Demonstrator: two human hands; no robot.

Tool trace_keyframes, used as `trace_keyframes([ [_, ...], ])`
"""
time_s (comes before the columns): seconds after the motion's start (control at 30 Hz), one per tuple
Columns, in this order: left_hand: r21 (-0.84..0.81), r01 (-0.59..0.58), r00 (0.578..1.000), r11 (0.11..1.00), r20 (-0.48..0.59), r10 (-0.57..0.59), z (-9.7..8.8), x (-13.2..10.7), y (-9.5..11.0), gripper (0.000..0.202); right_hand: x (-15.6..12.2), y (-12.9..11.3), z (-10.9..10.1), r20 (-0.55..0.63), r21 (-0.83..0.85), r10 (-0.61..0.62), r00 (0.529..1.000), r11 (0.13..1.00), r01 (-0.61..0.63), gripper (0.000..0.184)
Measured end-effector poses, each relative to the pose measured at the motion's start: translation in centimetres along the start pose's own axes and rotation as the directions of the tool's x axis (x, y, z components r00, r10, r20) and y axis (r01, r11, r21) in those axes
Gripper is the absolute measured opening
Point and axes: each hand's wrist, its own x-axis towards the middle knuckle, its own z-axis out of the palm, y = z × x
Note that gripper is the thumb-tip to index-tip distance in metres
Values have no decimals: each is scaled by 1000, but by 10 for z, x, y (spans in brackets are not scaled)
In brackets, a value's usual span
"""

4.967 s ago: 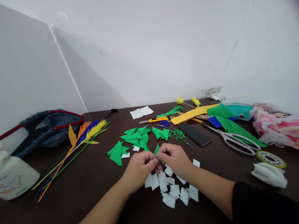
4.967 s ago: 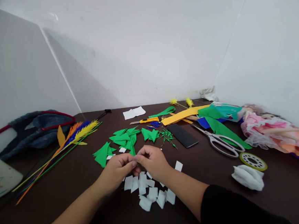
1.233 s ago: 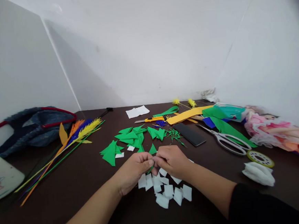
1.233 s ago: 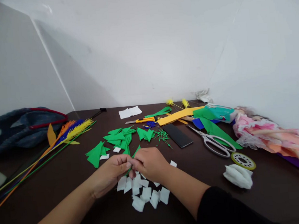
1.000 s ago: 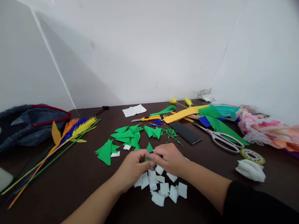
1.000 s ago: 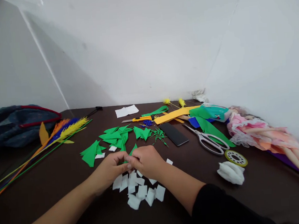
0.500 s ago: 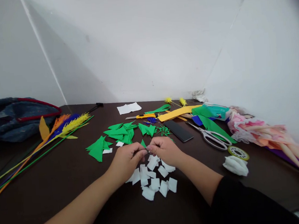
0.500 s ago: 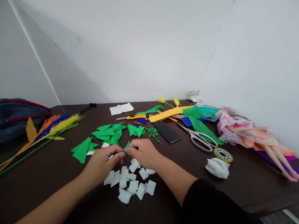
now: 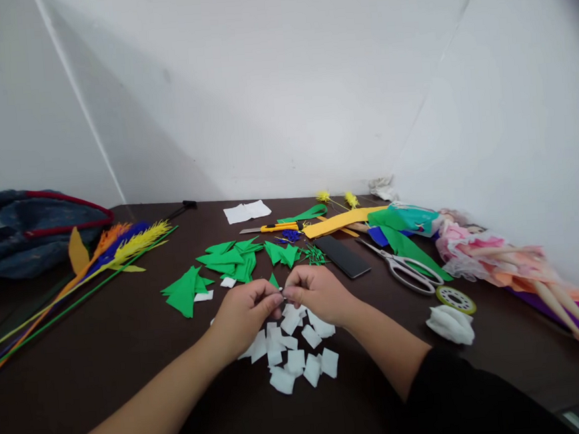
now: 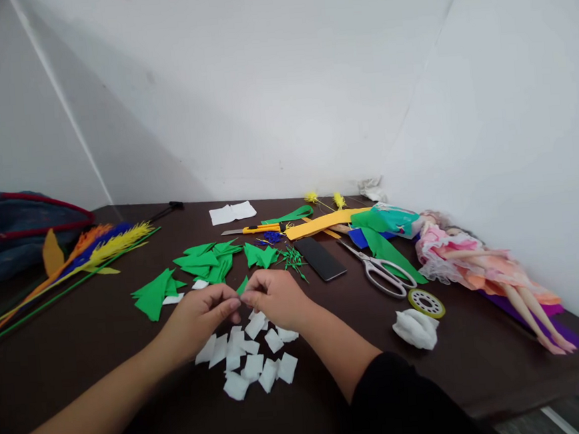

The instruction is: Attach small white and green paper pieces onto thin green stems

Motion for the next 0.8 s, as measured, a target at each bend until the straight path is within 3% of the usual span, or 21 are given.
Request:
trace_keyframes([
  [0.13, -28, -20, 1000, 999, -4, 20, 0, 1, -1, 17, 0, -1, 0, -3, 49, 8, 1000, 999, -8, 7],
  [0.27, 169, -100, 991, 981, -71, 113, 0, 0, -4, 15, 2, 5, 0, 12, 208, 32, 999, 977, -34, 5],
  [0.4, 395, -246, 941, 885, -122, 316, 0, 0, -15, 13, 5, 14, 5, 43, 369, 129, 991, 920, -136, 30],
  [0.5, 483, -349, 888, 803, -105, 448, 1, 1, -22, 13, 6, 18, 13, 96, 344, 223, 970, 907, -243, 49],
  [0.57, 508, -374, 872, 776, -94, 481, 1, 1, -25, 13, 6, 17, 18, 81, 288, 232, 969, 925, -246, 48],
  [0.8, 467, -332, 913, 820, -61, 404, -1, -3, -23, 18, 5, 13, 21, 0, 139, 122, 993, 983, -121, 26],
])
